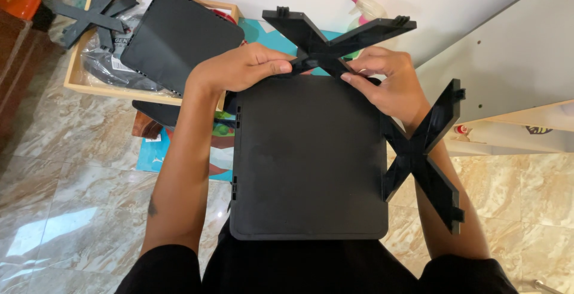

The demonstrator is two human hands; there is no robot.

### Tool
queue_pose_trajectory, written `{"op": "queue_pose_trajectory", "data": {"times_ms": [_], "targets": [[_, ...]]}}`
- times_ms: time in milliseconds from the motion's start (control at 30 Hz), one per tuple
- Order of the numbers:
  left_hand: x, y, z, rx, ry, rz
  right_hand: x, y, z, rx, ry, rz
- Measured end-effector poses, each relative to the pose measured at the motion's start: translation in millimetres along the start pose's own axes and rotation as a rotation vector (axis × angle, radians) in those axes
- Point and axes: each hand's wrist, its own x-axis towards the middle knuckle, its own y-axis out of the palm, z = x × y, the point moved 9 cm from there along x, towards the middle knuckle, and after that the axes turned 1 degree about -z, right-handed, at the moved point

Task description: Assembling a black plastic modular shoe rack by snapping the panels into the frame.

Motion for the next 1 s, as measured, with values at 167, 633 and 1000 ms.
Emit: {"op": "queue_pose_trajectory", "data": {"times_ms": [167,633,1000], "targets": [[-2,-4,4,0.017,-0.008,-0.005,5,2,5,-0.044,0.0,0.018],[-4,5,4,-0.035,0.042,0.055,4,3,-15,0.009,0.077,0.049],[-5,2,-13,-0.023,0.022,0.002,2,3,-60,0.271,0.215,0.333]]}}
